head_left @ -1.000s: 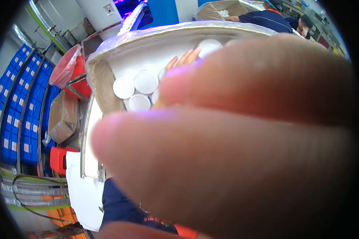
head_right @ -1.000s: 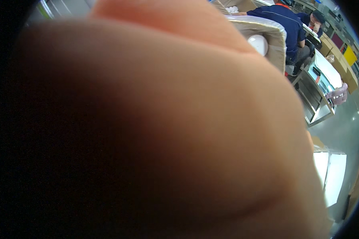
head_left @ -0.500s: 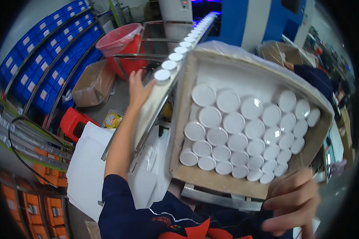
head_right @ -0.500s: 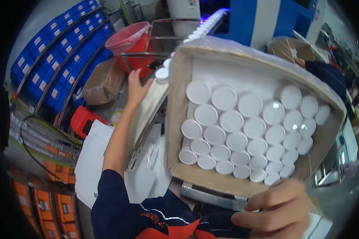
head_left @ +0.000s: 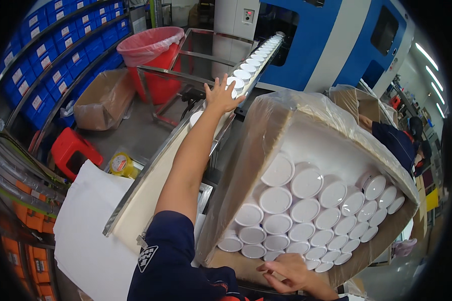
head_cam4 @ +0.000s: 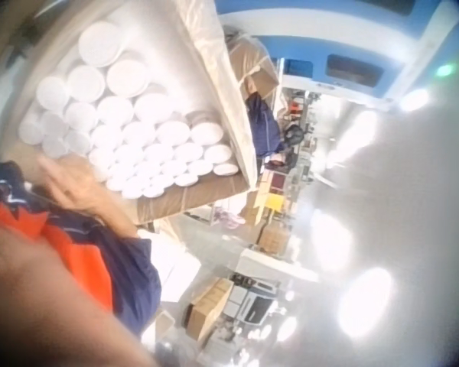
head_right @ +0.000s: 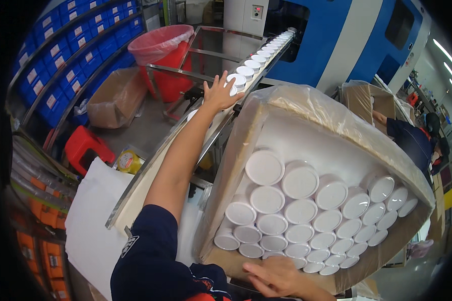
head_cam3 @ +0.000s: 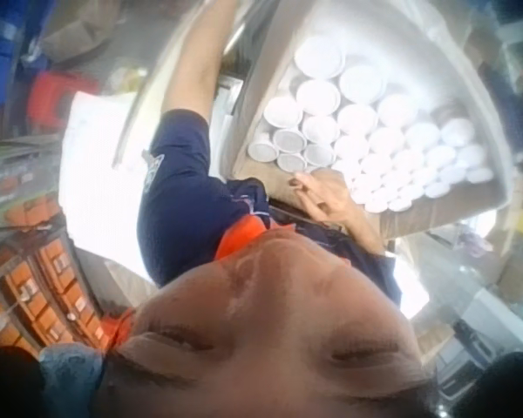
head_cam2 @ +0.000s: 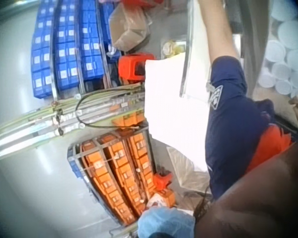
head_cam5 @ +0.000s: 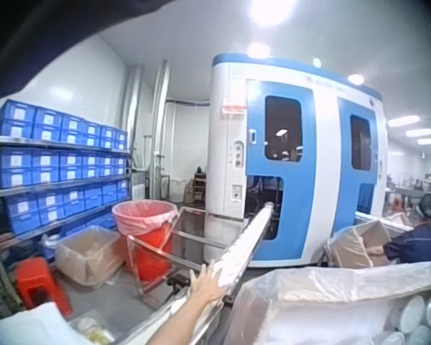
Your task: The person packs plastic jars into a cardboard box by hand, arranging the jars in rows, placing a foam sheet over a filled layer, and arranging more jars into rows on top of the sheet.
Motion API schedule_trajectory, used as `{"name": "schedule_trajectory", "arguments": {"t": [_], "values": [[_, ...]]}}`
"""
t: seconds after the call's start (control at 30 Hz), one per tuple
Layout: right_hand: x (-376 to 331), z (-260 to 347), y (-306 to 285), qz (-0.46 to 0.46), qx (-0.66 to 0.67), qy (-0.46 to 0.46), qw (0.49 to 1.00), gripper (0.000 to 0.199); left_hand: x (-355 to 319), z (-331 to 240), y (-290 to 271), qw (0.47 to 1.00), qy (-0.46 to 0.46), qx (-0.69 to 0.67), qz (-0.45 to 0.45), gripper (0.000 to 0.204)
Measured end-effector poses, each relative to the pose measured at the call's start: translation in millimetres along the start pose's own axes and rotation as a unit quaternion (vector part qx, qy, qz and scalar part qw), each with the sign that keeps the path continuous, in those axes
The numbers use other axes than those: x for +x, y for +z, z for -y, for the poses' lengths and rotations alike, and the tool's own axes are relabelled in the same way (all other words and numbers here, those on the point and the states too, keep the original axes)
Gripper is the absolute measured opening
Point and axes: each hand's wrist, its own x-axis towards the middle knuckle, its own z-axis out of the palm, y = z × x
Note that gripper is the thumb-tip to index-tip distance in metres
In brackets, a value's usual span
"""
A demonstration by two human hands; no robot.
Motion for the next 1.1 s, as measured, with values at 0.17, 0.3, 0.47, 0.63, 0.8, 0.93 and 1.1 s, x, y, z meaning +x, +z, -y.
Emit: {"name": "schedule_trajectory", "arguments": {"t": [0.17,0.3,0.47,0.63,0.8,0.93,1.1], "values": [[27,2,29,-0.007,0.068,-0.008,0.998,0.055,4,-2,7,0.995,-0.002,0.012,0.096,0.084],[50,0,49,0.005,0.038,-0.024,0.999,0.049,-31,8,-8,0.993,0.008,0.021,0.120,0.081],[121,-9,66,0.008,-0.018,-0.034,0.999,0.057,-116,32,-45,0.988,0.061,-0.035,0.139,0.079],[210,-50,94,-0.094,-0.226,-0.013,0.970,0.062,-229,74,-86,0.995,0.018,-0.070,0.068,0.090],[266,-74,119,0.076,-0.431,0.167,0.884,0.077,-348,61,-120,0.994,-0.087,0.007,0.071,0.088],[281,-86,129,0.123,-0.386,0.272,0.873,0.081,-368,55,-119,0.997,-0.061,0.014,0.037,0.079],[274,-76,131,0.176,-0.331,0.270,0.887,0.076,-399,47,-127,0.990,-0.135,0.002,0.043,0.071]]}}
